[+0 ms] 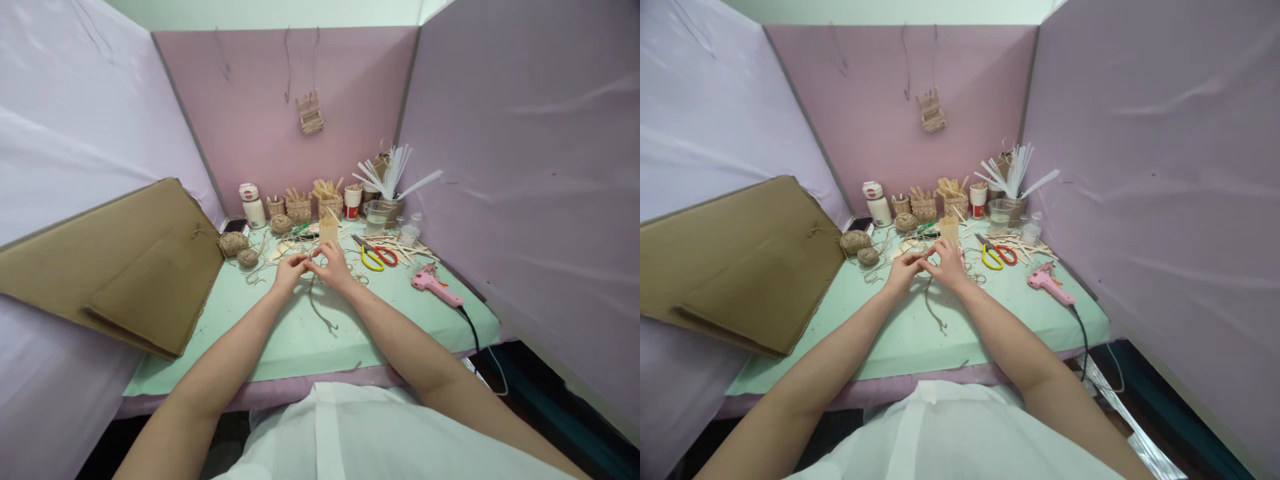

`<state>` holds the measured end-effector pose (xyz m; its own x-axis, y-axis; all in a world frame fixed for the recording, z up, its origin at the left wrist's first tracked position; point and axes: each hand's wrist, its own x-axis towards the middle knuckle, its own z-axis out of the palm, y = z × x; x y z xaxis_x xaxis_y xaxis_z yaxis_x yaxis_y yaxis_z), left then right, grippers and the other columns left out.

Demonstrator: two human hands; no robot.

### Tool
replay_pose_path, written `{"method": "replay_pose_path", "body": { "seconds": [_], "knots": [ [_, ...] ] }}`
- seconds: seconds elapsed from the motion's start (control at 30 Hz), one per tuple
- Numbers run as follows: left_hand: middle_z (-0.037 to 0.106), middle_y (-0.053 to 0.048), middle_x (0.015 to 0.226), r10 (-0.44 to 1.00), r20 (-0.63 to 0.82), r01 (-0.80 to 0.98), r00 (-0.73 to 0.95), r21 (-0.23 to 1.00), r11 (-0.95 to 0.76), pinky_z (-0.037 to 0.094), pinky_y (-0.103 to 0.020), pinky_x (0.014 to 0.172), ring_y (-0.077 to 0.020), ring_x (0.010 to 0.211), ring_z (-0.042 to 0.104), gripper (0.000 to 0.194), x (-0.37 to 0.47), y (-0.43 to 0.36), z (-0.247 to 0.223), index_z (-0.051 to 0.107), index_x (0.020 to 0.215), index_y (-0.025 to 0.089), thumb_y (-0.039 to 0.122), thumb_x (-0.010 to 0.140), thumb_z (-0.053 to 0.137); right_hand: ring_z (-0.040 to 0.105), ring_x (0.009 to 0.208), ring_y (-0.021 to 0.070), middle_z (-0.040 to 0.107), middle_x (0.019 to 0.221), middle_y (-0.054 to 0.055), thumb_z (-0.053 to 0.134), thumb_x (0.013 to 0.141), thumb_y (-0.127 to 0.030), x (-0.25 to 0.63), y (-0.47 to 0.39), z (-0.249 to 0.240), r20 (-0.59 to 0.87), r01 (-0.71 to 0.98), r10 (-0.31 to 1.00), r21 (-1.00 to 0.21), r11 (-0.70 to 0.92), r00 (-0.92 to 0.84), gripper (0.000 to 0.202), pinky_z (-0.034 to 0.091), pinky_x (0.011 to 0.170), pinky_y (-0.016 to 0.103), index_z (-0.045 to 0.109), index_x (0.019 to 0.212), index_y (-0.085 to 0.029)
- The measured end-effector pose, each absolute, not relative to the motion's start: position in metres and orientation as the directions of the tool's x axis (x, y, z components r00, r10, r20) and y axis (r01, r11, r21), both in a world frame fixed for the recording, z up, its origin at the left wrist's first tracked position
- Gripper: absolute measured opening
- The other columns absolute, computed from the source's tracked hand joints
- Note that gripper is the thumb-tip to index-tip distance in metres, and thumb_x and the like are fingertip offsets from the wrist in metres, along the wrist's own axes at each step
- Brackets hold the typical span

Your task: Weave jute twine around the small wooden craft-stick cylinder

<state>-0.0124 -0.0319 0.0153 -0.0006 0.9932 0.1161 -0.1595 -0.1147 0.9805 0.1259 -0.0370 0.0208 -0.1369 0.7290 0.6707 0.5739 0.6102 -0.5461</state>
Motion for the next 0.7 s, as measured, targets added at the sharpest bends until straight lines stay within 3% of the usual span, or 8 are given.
{"method": "replay_pose_path", "body": {
  "seconds": [0.17, 0.37, 0.7],
  "knots": [
    [0.062, -0.001, 0.065, 0.989, 0.144, -0.111, 0.044, 0.984, -0.138, 0.045, -0.024, 0.064, -0.0098, 0.061, 0.056, 0.02, -0.013, -0.031, 0.014, 0.065, 0.073, 0.014, 0.026, 0.059, 0.073, 0.049, 0.094, 0.0175, 0.057, 0.09, 0.005, 0.051, 0.08, -0.028, 0.128, -0.029, 0.019, 0.644, 0.499, 0.759, -0.63, 0.595, -0.091, 0.013, 0.035, 0.085, 0.03, 0.058, 0.078, -0.019],
    [0.061, -0.002, 0.064, 0.994, 0.027, -0.17, 0.104, 0.985, -0.009, 0.042, -0.022, 0.06, -0.0083, 0.058, 0.054, 0.022, -0.015, -0.031, 0.014, 0.064, 0.073, 0.013, 0.025, 0.057, 0.073, 0.054, 0.075, 0.0134, 0.062, 0.076, 0.001, 0.05, 0.076, -0.031, 0.129, -0.022, 0.02, 0.36, 0.26, 0.926, -0.888, 0.378, -0.118, 0.018, 0.039, 0.073, 0.026, 0.061, 0.074, -0.017],
    [0.061, -0.002, 0.064, 0.982, 0.031, -0.236, 0.184, 0.972, 0.013, 0.041, -0.022, 0.059, -0.0082, 0.059, 0.053, 0.026, -0.014, -0.03, 0.02, 0.067, 0.074, 0.012, 0.025, 0.053, 0.076, 0.05, 0.066, 0.0121, 0.059, 0.067, -0.001, 0.049, 0.072, -0.035, 0.128, -0.022, 0.022, 0.265, 0.172, 0.964, -0.949, 0.266, -0.031, 0.023, 0.038, 0.067, 0.025, 0.061, 0.069, -0.016]
  ]
}}
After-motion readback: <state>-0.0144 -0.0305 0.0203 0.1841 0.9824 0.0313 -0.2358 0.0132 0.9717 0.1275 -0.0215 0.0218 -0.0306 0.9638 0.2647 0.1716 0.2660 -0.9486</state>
